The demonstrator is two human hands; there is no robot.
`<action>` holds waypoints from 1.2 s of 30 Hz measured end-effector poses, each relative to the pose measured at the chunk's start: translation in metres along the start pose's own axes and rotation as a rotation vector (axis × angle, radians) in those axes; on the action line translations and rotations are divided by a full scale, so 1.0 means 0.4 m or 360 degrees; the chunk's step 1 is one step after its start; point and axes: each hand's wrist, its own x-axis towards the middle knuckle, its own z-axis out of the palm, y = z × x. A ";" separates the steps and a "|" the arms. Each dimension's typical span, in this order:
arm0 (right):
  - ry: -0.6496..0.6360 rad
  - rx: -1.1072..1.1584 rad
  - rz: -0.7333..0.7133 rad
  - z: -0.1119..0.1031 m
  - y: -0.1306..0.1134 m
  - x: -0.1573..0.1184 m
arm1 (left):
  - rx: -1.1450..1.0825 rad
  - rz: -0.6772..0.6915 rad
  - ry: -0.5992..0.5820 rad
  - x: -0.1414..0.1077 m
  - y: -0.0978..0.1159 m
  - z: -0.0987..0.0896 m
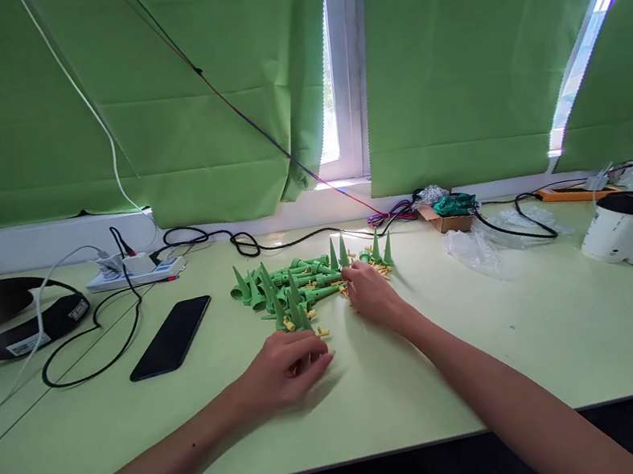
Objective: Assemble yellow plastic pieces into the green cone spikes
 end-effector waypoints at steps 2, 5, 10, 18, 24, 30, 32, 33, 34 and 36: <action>-0.0016 -0.0022 -0.0002 0.000 -0.001 -0.001 | 0.0003 -0.0048 -0.0230 -0.002 0.006 0.005; -0.0054 -0.0066 -0.0010 -0.001 -0.003 -0.001 | 0.0033 -0.0125 -0.0351 -0.002 0.010 0.005; -0.0135 -0.0105 0.0027 0.000 0.000 0.001 | 0.0037 -0.0168 -0.0385 -0.001 0.008 0.000; -0.0211 -0.0142 0.0065 0.005 0.007 0.001 | 0.0060 -0.0205 -0.0417 -0.002 0.009 0.001; -0.0265 -0.0183 0.0117 0.006 0.006 0.003 | 0.0058 -0.0182 -0.0415 -0.001 0.009 0.000; -0.0278 -0.0231 0.0143 0.002 -0.003 -0.001 | 0.0067 -0.0183 -0.0399 -0.002 0.010 0.001; -0.0272 -0.0238 0.0126 0.001 -0.006 -0.002 | 0.0067 -0.0176 -0.0400 -0.002 0.009 0.001; -0.0271 -0.0238 0.0123 0.001 -0.008 -0.003 | 0.0067 -0.0171 -0.0393 -0.002 0.009 0.001; -0.0272 -0.0235 0.0126 0.002 -0.010 -0.003 | 0.0068 -0.0165 -0.0382 -0.001 0.009 0.001; -0.0274 -0.0221 0.0135 0.002 -0.012 -0.002 | 0.0071 -0.0158 -0.0365 -0.001 0.008 0.002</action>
